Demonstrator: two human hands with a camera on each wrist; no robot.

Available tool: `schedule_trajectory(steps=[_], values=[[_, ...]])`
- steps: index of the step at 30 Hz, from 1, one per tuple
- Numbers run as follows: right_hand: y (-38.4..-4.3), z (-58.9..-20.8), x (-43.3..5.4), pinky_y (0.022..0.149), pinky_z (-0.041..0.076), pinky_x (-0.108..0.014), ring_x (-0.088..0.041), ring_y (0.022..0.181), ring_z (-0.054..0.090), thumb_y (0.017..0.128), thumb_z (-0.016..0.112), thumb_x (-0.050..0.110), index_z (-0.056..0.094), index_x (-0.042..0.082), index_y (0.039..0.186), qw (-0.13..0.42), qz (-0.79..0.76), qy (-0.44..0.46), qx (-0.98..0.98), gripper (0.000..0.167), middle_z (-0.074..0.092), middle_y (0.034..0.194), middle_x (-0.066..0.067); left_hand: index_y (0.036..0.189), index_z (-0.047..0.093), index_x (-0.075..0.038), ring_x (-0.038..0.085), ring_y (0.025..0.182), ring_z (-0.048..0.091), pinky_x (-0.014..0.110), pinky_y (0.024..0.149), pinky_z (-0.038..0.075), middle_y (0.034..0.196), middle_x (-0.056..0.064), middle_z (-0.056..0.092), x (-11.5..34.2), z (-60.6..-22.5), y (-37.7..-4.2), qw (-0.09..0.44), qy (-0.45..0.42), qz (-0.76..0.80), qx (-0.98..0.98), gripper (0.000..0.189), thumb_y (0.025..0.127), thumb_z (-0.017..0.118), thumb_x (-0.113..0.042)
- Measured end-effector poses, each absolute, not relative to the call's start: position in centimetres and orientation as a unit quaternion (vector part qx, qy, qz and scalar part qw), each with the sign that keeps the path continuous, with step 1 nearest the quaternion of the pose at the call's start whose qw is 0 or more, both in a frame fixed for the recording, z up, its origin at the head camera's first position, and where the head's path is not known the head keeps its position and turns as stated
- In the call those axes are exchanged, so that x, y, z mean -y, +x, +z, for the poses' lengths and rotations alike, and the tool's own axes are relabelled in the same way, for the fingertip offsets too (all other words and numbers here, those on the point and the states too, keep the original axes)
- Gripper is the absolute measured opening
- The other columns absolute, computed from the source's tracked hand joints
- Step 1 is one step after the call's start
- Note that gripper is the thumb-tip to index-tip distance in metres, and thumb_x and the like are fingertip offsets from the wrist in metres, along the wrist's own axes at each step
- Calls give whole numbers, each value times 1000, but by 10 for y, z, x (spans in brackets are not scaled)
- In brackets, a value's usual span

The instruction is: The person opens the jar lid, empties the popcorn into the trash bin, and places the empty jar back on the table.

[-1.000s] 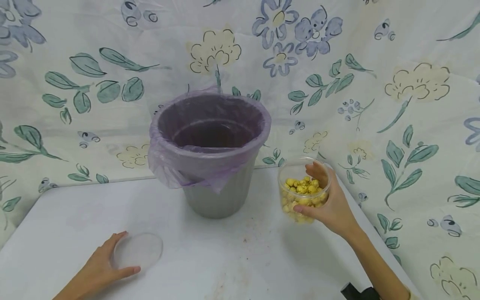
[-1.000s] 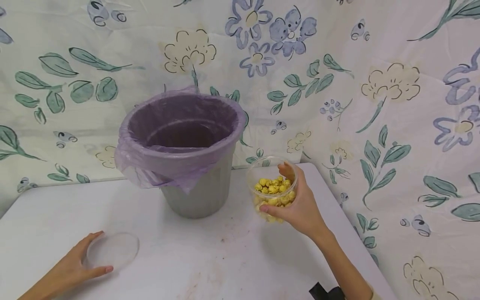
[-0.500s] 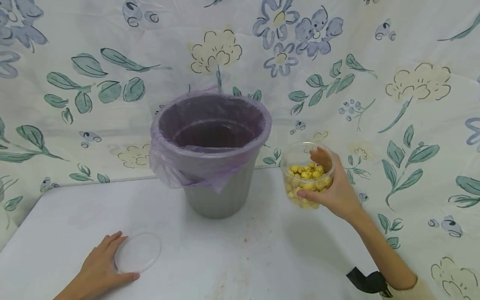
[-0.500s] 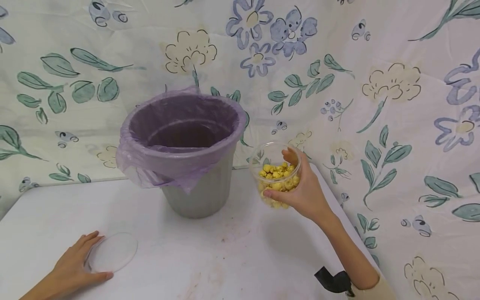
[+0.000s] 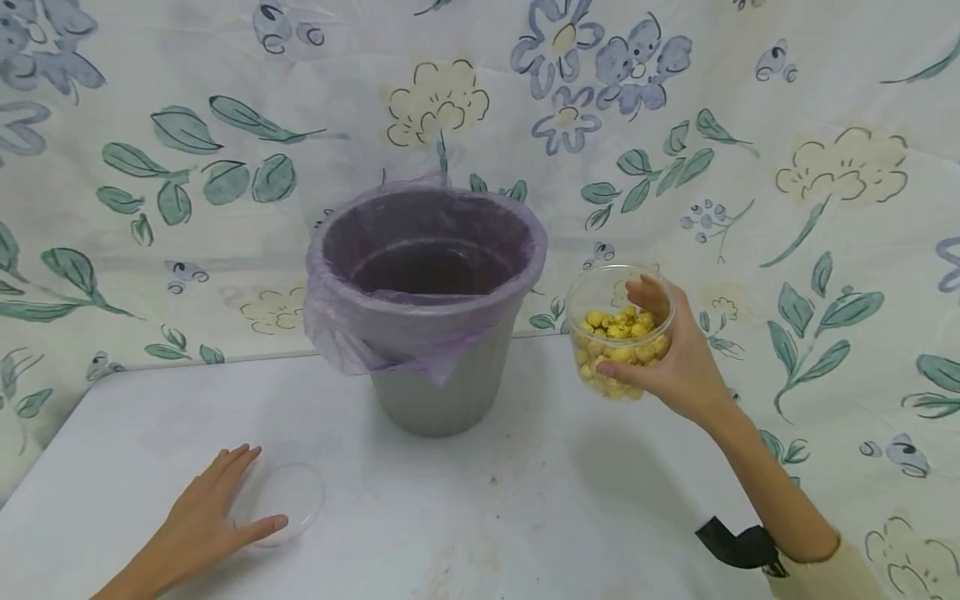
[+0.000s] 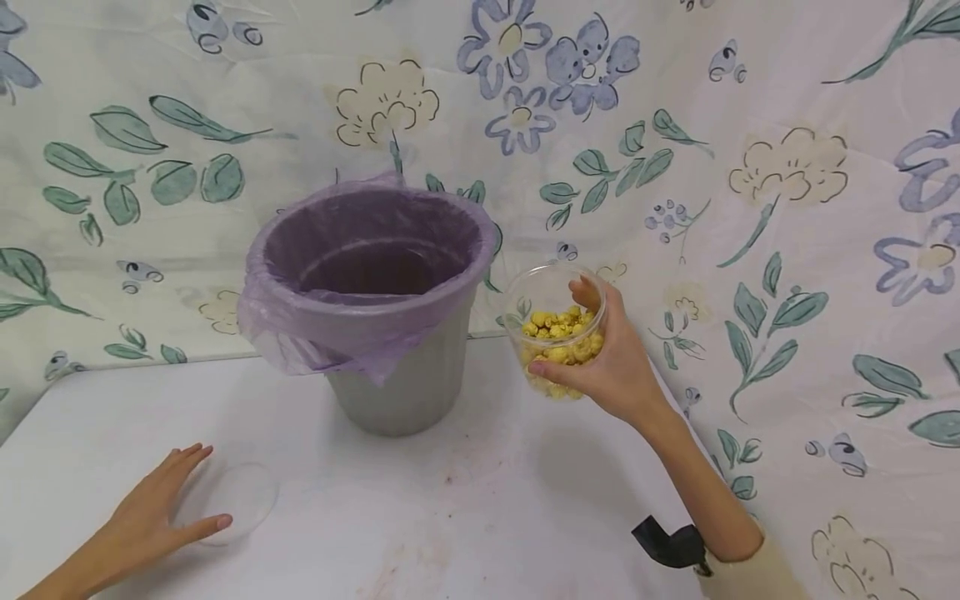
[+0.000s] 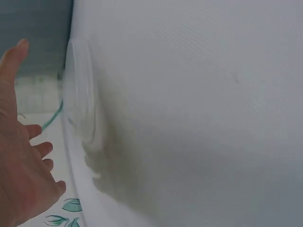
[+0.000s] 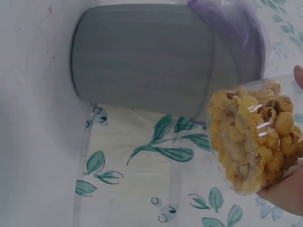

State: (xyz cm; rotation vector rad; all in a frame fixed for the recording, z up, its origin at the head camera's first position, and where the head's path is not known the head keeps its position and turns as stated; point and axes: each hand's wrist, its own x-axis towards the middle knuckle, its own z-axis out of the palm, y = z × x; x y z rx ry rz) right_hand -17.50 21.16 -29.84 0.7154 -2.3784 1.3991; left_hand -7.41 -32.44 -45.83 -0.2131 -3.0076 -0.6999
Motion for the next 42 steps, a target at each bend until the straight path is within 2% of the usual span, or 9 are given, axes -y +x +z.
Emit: schedule_trajectory(steps=[3,7,17,25,30,34,39,42], values=[[-176,-296,-211,105,36,-19,-30,139,37,73,86,-3,27,6,152,147,485,249,825,99,42,150,-14,147,32,9,60,137,19,77,102,18,147,38,31,320,-447,-74,35,-73,-247,966,88,88,74,-40],[-178,-294,-212,106,35,-19,-30,139,37,71,88,-2,27,6,152,157,473,250,830,102,42,150,-14,154,26,4,55,141,18,73,107,13,152,33,30,313,-429,-76,53,-94,-255,961,82,95,67,-37],[-182,-285,-213,105,37,-19,-29,139,38,72,89,2,25,7,153,171,451,236,844,103,43,150,-13,160,23,-12,44,145,23,62,114,16,157,21,32,288,-365,-86,132,-159,-238,949,80,96,68,-32],[-188,-278,-212,107,38,-25,-27,139,39,72,90,5,25,9,154,183,434,225,853,105,43,151,-12,160,21,-13,44,146,20,61,115,12,160,20,26,270,-314,-98,163,-176,-263,934,67,104,55,-24],[-195,-272,-210,104,42,-28,-26,138,40,73,90,9,25,13,155,188,422,218,860,105,42,151,-11,161,18,-15,43,147,18,61,116,11,162,17,23,259,-290,-106,159,-182,-260,935,65,106,51,-27],[-203,-266,-209,103,44,-31,-26,137,42,73,90,11,26,15,154,190,411,217,865,104,41,152,-10,160,20,-12,41,148,16,58,117,12,162,17,23,250,-277,-115,156,-185,-249,938,65,106,50,-31],[-211,-257,-206,105,43,-46,-28,134,45,73,91,14,26,11,153,193,398,225,868,103,42,152,-11,159,18,-5,42,147,17,59,116,13,162,20,21,239,-258,-129,150,-202,-247,936,67,106,48,-33],[-215,-251,-205,105,41,-52,-30,133,46,73,91,14,25,9,153,192,396,230,868,104,43,151,-13,160,16,-7,40,148,15,59,116,12,163,17,18,233,-246,-138,135,-203,-260,934,67,106,46,-34]])
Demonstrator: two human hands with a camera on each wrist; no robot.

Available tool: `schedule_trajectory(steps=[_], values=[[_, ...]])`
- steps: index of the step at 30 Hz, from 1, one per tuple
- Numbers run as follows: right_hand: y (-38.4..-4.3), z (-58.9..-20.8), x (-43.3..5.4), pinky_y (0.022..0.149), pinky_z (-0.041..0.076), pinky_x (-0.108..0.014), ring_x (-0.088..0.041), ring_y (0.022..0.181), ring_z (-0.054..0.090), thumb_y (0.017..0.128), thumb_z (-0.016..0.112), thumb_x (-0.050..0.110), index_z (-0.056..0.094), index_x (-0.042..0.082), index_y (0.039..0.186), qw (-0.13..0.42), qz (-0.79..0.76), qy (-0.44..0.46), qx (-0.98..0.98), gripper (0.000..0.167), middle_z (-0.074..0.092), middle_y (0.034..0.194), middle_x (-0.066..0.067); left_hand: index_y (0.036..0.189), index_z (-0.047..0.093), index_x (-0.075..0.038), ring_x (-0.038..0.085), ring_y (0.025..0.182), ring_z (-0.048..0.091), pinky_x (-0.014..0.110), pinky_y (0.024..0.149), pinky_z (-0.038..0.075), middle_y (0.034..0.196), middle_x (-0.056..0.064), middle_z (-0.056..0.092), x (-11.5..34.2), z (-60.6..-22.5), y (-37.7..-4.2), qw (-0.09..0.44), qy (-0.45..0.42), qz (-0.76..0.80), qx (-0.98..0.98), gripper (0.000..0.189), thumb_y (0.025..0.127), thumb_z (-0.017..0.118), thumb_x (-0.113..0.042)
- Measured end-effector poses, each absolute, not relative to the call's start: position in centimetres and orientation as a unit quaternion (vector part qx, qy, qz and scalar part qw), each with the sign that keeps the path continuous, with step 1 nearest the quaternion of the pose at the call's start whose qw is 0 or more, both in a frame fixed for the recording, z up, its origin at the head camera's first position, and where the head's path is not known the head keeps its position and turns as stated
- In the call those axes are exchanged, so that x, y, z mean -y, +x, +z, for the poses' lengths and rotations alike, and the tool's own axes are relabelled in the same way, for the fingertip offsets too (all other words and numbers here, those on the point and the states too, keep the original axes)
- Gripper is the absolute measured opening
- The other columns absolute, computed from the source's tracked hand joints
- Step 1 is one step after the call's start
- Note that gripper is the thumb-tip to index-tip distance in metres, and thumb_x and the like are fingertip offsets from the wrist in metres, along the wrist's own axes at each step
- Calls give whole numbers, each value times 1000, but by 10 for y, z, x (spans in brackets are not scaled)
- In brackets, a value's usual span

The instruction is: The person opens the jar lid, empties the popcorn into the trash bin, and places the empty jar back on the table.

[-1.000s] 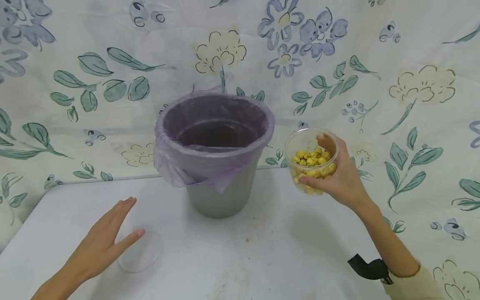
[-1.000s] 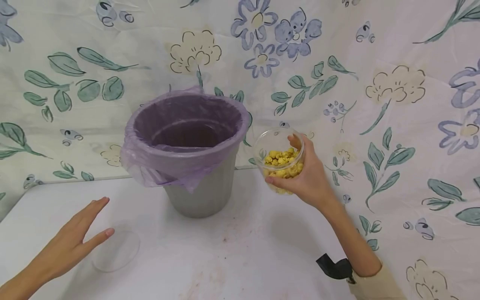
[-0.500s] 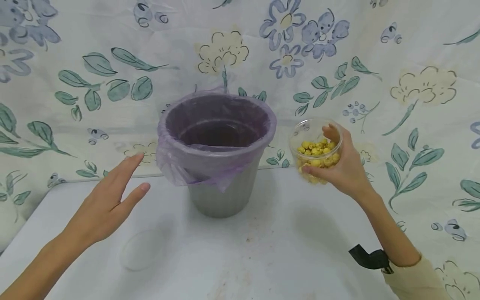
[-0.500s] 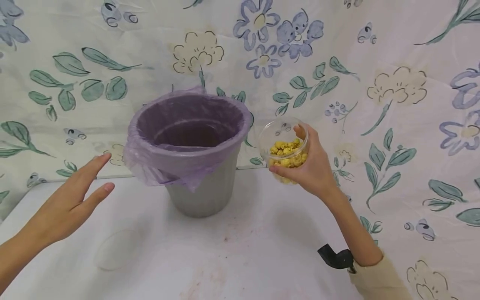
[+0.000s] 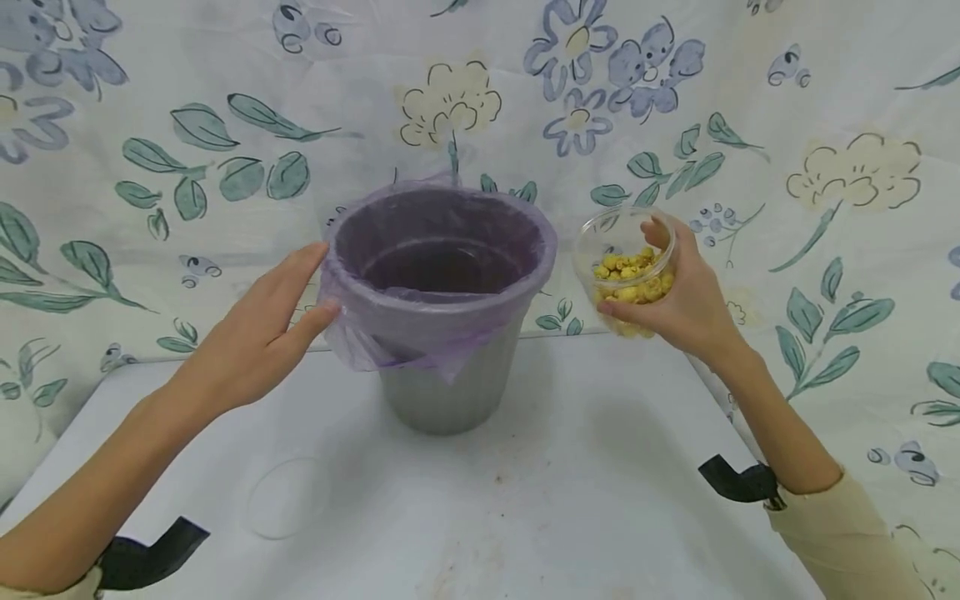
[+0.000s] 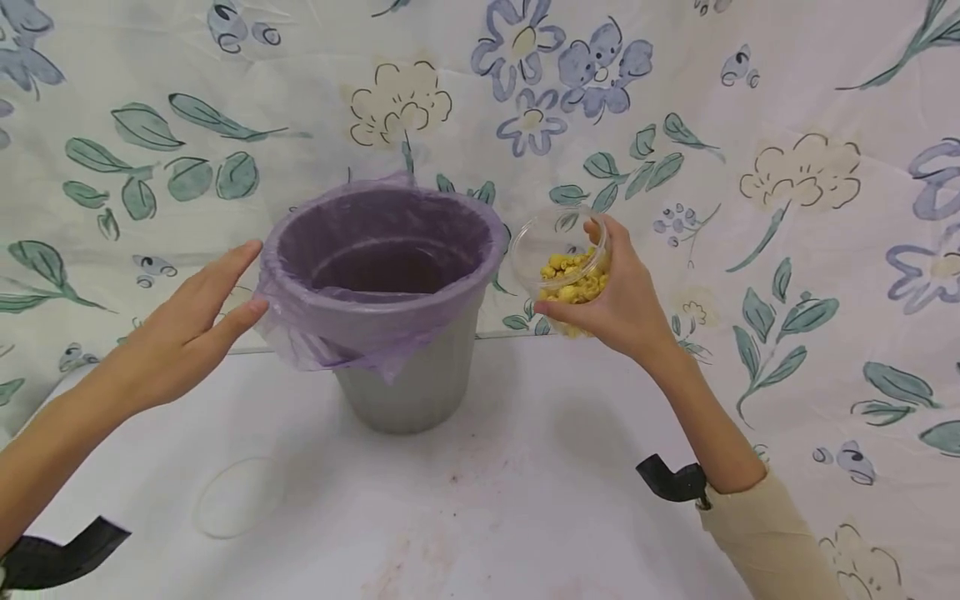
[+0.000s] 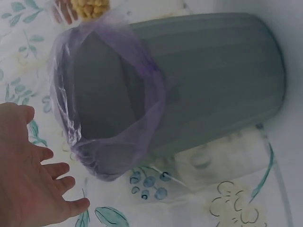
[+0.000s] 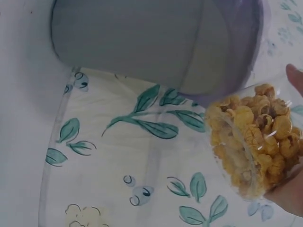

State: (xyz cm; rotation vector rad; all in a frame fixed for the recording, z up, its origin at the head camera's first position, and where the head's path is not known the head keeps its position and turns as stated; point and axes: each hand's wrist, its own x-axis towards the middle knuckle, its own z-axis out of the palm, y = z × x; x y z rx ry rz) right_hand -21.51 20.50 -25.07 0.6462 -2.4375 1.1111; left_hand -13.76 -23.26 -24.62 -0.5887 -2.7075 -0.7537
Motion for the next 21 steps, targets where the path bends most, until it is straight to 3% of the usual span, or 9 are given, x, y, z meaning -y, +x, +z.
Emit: schedule_trajectory(steps=[5,21], values=[[-222,-242,-204,106,40,-53,-33,134,44,72,91,14,26,7,152,187,388,232,872,104,44,150,-16,161,13,-9,36,150,10,58,117,10,165,13,13,225,-230,-151,105,-197,-261,939,70,106,44,-40],[-249,-219,-188,103,43,-52,-35,126,50,69,94,25,24,7,154,176,324,251,895,112,42,151,-15,157,3,3,48,146,-11,56,117,-6,161,31,-4,211,-203,-207,-3,-149,-181,972,75,108,26,-48]])
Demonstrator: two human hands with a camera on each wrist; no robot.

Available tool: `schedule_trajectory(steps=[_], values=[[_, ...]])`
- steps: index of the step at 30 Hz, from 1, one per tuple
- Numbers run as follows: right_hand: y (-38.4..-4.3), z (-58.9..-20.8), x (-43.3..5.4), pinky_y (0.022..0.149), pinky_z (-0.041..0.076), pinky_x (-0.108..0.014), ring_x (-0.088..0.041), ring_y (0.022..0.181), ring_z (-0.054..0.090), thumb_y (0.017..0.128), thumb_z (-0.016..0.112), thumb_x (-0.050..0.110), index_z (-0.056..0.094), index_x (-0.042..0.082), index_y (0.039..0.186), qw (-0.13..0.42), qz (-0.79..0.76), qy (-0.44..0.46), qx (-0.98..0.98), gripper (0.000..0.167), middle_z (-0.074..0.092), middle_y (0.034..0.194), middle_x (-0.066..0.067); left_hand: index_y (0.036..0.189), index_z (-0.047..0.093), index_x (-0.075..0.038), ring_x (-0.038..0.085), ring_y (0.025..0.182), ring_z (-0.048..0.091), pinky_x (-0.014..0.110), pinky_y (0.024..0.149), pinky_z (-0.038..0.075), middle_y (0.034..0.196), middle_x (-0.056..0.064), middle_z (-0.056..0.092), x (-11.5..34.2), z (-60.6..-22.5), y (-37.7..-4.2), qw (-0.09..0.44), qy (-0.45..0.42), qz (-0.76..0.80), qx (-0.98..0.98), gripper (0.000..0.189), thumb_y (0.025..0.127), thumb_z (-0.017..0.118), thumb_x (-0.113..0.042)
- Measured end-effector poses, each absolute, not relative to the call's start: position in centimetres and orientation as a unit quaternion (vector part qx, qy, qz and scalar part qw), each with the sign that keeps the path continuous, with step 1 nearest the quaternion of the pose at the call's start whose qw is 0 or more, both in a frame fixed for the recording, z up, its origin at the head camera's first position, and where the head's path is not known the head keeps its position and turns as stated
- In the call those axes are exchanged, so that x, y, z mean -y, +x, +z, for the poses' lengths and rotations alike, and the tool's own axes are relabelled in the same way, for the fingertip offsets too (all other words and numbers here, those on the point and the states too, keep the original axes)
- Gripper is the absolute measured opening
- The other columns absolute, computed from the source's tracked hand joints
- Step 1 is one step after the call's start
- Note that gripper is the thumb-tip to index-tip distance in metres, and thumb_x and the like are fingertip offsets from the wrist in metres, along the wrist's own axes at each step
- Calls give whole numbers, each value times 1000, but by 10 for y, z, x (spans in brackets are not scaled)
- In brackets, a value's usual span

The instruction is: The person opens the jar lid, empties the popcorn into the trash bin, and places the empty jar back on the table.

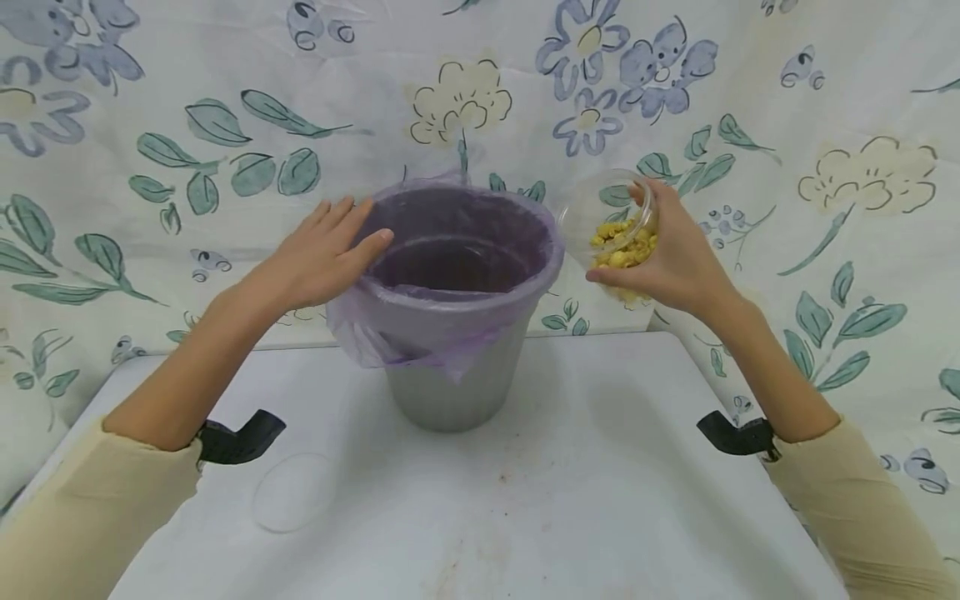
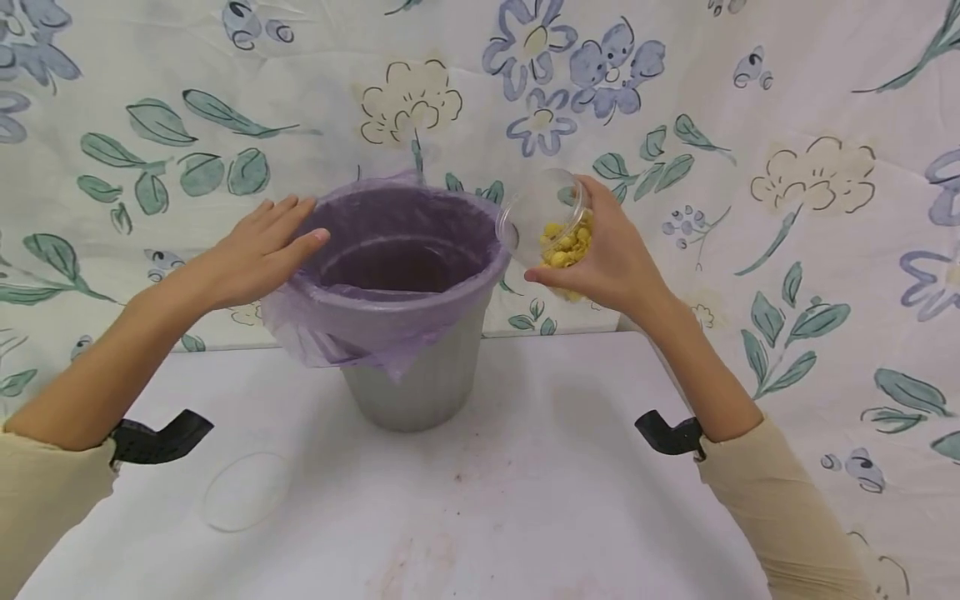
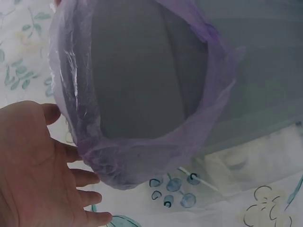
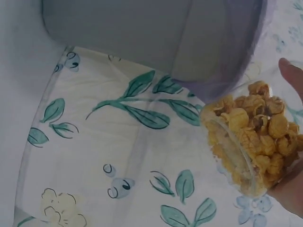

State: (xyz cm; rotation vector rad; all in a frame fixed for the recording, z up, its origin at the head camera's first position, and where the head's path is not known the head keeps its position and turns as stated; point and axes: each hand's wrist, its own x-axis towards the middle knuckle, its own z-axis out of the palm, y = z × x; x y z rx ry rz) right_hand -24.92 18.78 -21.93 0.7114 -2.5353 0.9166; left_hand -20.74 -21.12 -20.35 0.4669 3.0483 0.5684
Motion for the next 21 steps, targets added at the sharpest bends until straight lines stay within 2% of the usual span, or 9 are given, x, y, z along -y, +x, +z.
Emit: schedule_trajectory(steps=[8,16,21], values=[[-260,-212,-179,94,50,-51,-33,114,55,70,93,26,24,8,155,179,311,267,894,111,42,149,-16,159,3,-1,49,145,-13,70,111,-2,161,29,-8,201,-206,-219,46,96,138,-985,78,105,23,-55],[-267,-204,-178,92,51,-50,-33,111,55,70,93,27,23,10,154,184,288,280,897,111,42,146,-18,159,0,-4,45,146,-17,69,110,-8,161,28,-12,198,-209,-219,58,74,139,-986,84,103,22,-62],[-270,-200,-175,98,48,-51,-34,117,51,70,93,31,20,8,156,180,264,277,906,115,39,147,-18,159,1,-5,44,146,-17,68,111,-8,161,29,-12,197,-209,-218,59,71,137,-986,85,102,24,-63]])
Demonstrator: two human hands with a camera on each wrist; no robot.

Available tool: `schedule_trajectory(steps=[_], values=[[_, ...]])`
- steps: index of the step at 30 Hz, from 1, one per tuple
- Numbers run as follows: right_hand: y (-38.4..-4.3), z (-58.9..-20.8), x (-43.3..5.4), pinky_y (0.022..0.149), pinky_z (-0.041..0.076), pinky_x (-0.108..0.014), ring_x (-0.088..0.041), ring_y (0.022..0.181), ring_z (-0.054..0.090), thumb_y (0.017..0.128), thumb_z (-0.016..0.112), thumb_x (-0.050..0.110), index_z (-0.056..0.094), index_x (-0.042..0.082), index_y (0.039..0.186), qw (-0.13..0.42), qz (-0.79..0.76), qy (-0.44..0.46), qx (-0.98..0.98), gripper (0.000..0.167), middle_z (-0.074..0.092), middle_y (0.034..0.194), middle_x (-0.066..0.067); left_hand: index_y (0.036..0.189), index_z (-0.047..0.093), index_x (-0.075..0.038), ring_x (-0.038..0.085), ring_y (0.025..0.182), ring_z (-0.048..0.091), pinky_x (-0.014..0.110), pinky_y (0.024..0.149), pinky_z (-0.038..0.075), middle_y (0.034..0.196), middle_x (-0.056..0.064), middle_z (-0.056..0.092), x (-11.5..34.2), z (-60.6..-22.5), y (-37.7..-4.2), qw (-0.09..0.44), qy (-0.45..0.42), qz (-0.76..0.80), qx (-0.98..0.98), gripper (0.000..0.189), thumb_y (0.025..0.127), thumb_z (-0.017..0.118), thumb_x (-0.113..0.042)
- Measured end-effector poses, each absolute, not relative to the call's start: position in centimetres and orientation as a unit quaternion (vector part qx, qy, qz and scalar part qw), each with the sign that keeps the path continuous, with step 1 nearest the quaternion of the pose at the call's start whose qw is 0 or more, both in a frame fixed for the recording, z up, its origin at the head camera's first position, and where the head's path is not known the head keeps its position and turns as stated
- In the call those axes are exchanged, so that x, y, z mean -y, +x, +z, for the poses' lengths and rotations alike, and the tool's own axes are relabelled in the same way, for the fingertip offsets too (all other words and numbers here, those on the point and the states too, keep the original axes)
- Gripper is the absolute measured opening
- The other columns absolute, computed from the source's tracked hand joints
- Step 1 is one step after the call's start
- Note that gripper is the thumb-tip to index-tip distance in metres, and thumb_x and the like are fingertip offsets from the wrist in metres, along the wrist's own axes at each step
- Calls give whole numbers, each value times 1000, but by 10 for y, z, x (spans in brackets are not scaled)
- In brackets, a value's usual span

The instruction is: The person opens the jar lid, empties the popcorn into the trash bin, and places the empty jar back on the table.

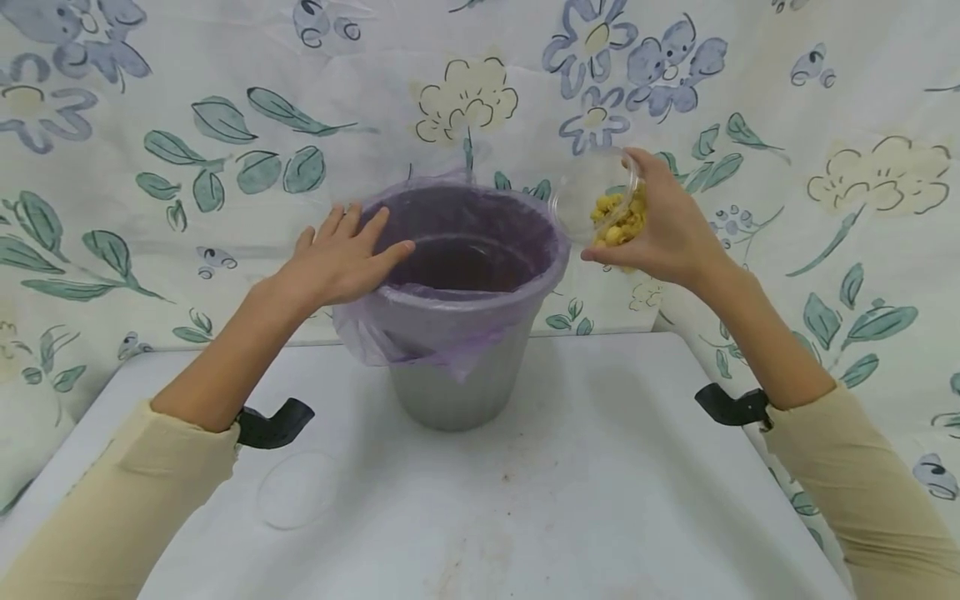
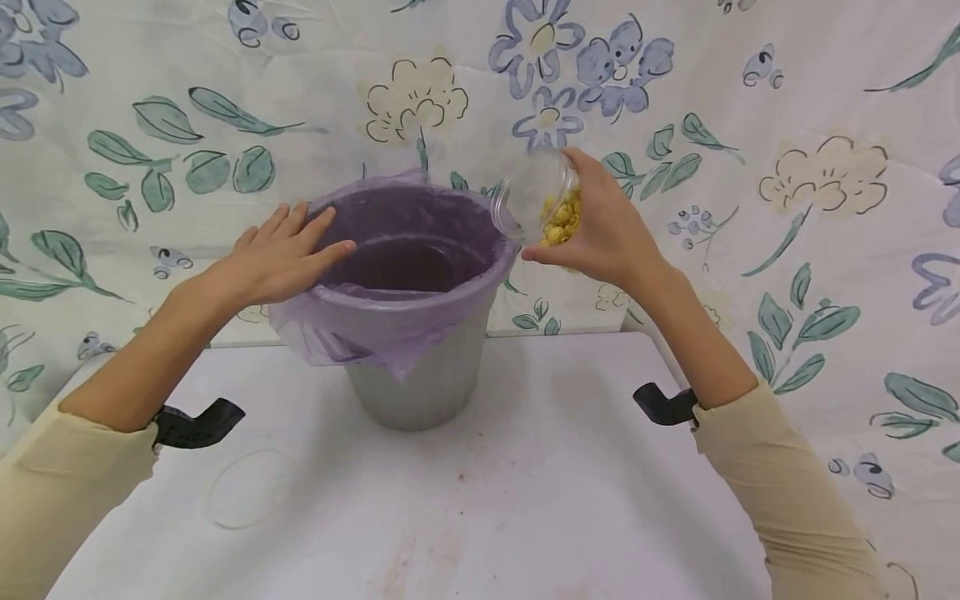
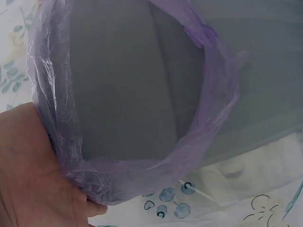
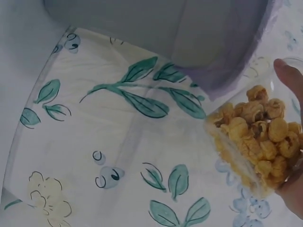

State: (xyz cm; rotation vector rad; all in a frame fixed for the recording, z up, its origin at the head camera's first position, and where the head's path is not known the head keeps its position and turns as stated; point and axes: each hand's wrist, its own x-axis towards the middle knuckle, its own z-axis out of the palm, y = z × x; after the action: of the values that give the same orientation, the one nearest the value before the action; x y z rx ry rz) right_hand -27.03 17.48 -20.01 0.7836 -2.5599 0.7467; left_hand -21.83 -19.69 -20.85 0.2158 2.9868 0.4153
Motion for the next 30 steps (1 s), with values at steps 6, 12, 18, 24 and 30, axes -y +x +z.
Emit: schedule_trajectory(steps=[6,12,18,24,30], values=[[-275,-198,-169,102,44,-51,-35,122,45,71,91,37,20,6,157,192,209,287,915,116,38,148,-19,160,1,-6,43,146,-19,68,110,-9,161,28,-13,197,-210,-219,62,69,135,-987,86,102,23,-64],[-277,-197,-162,107,37,-54,-38,129,42,71,90,38,22,6,155,207,168,303,915,113,38,149,-21,160,2,-7,43,146,-18,68,110,-9,161,28,-12,196,-210,-219,62,69,131,-987,85,102,24,-65],[-284,-197,-155,112,30,-51,-39,133,39,70,91,38,29,2,151,244,123,336,901,109,41,148,-20,160,3,-6,45,146,-17,68,110,-9,160,29,-10,196,-210,-220,56,68,124,-988,85,102,25,-63],[-289,-195,-152,113,27,-50,-40,129,42,69,92,39,33,0,149,262,89,351,894,106,44,143,-22,160,3,-6,44,146,-18,67,111,-9,160,30,-11,196,-210,-220,59,69,126,-988,85,102,25,-64],[-292,-193,-149,109,30,-52,-42,125,43,69,93,35,34,-2,148,274,58,357,891,105,46,139,-24,160,3,-6,44,146,-17,66,111,-9,160,30,-10,194,-210,-220,58,68,123,-988,84,102,26,-62]])
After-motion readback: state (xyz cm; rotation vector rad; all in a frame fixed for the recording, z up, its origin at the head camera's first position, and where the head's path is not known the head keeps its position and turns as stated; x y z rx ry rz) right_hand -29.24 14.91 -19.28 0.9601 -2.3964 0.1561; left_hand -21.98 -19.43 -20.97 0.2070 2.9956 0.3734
